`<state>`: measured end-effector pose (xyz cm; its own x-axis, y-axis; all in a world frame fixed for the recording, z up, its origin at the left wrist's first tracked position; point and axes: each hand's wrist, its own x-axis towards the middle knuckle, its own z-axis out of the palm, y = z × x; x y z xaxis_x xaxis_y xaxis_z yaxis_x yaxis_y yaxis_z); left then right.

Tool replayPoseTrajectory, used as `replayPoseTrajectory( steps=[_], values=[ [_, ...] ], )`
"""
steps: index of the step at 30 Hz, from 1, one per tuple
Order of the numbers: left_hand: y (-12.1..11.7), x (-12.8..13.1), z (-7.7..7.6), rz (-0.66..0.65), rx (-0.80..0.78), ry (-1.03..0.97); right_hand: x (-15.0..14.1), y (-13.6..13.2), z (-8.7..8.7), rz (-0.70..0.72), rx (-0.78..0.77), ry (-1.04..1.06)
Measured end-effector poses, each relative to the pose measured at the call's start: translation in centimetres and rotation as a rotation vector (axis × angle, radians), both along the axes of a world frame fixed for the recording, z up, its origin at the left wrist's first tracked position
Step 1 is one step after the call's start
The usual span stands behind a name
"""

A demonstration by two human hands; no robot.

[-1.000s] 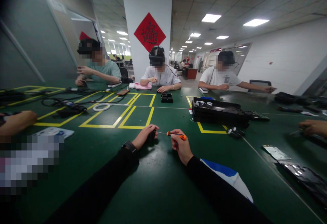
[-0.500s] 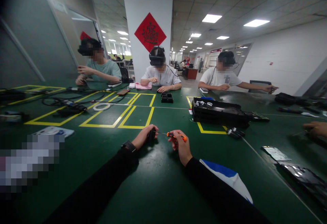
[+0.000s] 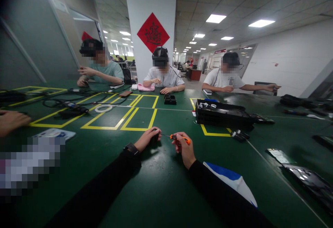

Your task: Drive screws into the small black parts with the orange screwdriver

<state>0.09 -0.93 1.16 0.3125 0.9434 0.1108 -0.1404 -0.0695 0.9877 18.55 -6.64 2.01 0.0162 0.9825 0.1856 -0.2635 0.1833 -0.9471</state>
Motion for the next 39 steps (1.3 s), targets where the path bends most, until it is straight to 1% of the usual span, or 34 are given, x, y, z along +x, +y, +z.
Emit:
replayPoseTrajectory(
  steps=[4,8,14,20,25,29,32,39],
  values=[
    [-0.01,-0.2,-0.13,-0.026,0.011,0.032,-0.04,0.09,-0.11,0.009,-0.019,0.023],
    [-0.07,-0.26,-0.16,-0.024,0.026,0.021,-0.1,0.26,-0.09,0.05,-0.071,0.109],
    [0.12,-0.38,-0.37,0.015,0.061,0.0,0.26,0.59,-0.04,0.022,-0.08,0.212],
    [0.4,-0.51,-0.55,0.019,0.076,0.002,0.33,0.45,-0.11,0.052,-0.062,0.169],
    [0.67,-0.62,-0.77,0.035,0.125,0.078,0.28,0.26,0.0,0.063,-0.055,0.142],
    [0.69,-0.57,-0.82,0.023,0.094,0.007,0.32,0.18,0.12,0.076,-0.062,0.127],
    [0.69,-0.56,-0.84,0.02,0.084,-0.006,0.37,0.15,0.19,0.081,-0.062,0.122],
    [0.72,-0.63,-0.78,0.056,0.065,-0.044,0.4,0.12,0.24,0.088,-0.07,0.128]
  ],
)
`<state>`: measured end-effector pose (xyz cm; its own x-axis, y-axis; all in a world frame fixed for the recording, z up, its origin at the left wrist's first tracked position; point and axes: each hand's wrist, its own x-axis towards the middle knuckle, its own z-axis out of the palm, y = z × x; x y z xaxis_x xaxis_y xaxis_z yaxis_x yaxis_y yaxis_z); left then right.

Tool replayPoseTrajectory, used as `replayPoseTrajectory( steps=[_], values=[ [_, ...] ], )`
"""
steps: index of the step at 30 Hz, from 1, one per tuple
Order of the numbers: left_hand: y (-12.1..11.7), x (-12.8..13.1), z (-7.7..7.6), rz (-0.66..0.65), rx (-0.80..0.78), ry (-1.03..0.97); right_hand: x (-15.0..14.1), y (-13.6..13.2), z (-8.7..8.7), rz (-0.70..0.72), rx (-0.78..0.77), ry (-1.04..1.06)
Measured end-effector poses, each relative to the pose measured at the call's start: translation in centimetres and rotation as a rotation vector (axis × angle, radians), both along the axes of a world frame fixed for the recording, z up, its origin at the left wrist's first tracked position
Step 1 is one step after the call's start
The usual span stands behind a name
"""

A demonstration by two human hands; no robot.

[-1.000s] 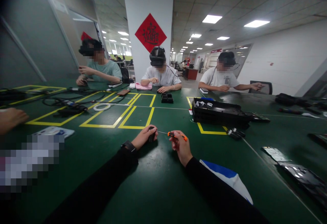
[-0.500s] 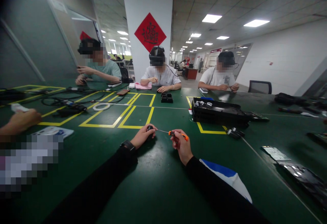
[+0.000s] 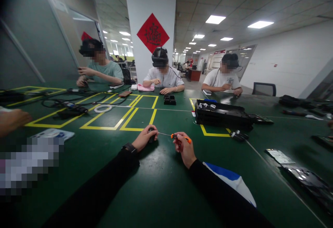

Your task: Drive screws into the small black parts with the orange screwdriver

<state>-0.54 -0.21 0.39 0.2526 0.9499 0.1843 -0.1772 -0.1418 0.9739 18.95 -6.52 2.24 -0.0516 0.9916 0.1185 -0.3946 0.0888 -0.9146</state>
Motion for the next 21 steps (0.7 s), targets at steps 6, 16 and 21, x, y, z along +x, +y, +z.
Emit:
replayPoseTrajectory(
  steps=[6,16,21],
  values=[
    [-0.21,0.15,0.26,-0.037,-0.034,-0.057,-0.06,0.0,-0.03,0.032,0.0,0.003],
    [-0.53,0.51,0.41,-0.054,-0.058,-0.046,-0.45,-0.32,-0.01,0.062,0.03,-0.125],
    [-0.53,0.53,0.39,-0.029,-0.041,-0.023,-0.44,-0.41,-0.1,0.024,0.087,-0.212]
  ],
)
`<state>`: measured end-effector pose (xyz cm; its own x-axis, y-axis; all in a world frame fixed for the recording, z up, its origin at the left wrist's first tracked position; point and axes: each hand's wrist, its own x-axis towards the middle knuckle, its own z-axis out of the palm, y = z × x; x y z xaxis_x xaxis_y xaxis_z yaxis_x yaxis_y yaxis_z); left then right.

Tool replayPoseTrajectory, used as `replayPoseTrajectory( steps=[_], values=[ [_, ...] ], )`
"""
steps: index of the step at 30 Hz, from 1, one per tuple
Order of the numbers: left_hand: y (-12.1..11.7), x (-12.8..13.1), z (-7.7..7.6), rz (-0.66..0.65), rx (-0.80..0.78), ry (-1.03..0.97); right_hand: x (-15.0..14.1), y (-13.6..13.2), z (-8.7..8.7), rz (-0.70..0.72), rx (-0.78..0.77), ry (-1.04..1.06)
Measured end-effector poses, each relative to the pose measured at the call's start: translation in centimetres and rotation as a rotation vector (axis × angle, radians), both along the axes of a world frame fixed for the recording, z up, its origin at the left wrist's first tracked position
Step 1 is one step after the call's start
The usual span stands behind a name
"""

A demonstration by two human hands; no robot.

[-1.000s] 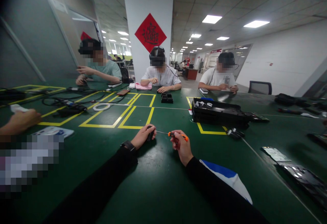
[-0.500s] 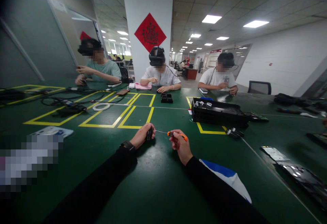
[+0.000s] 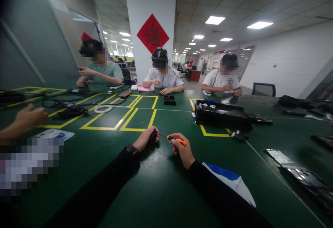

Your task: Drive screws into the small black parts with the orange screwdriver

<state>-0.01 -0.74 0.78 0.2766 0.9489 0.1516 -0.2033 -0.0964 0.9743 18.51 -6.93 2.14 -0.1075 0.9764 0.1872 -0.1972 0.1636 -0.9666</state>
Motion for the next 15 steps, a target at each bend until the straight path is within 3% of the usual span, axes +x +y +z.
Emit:
replayPoseTrajectory(
  steps=[9,15],
  values=[
    [-0.24,-0.04,0.46,-0.024,0.021,0.028,-0.09,-0.24,0.34,-0.017,0.012,-0.019],
    [-0.61,0.09,0.95,0.033,0.101,0.138,-0.02,-0.34,0.76,-0.037,0.054,-0.033]
  ],
)
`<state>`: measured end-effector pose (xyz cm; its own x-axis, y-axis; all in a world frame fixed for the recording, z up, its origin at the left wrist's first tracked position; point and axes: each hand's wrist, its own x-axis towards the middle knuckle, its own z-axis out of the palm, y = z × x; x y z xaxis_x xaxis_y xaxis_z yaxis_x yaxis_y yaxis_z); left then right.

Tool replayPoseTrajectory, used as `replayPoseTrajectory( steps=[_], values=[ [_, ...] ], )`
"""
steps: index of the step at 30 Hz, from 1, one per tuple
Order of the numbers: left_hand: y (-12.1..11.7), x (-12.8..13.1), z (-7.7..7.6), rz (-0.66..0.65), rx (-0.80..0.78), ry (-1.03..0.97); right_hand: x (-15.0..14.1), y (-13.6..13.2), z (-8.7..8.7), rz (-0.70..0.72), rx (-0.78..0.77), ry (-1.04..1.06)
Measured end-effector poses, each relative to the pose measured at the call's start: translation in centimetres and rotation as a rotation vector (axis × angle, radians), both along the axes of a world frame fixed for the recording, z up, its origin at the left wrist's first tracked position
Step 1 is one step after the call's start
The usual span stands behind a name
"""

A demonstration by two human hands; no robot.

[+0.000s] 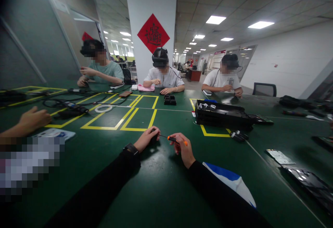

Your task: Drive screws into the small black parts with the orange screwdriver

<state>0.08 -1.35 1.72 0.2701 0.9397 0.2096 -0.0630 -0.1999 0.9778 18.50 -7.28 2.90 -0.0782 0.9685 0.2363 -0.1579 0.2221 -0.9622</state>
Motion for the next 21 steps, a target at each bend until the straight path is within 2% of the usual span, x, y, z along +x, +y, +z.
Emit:
replayPoseTrajectory(
  steps=[4,8,12,21],
  values=[
    [0.1,-0.3,-0.1,0.091,0.061,0.09,0.3,0.2,-0.2,-0.023,0.0,-0.1],
    [0.4,-0.6,-0.4,0.145,0.056,0.099,0.5,0.4,-0.5,-0.115,0.063,-0.214],
    [0.6,-0.5,-0.7,0.181,0.089,0.096,0.7,0.7,-0.7,-0.168,0.173,-0.417],
    [0.8,-0.2,-1.0,0.208,0.137,0.154,1.3,1.5,-1.6,-0.203,0.188,-0.887]
  ],
)
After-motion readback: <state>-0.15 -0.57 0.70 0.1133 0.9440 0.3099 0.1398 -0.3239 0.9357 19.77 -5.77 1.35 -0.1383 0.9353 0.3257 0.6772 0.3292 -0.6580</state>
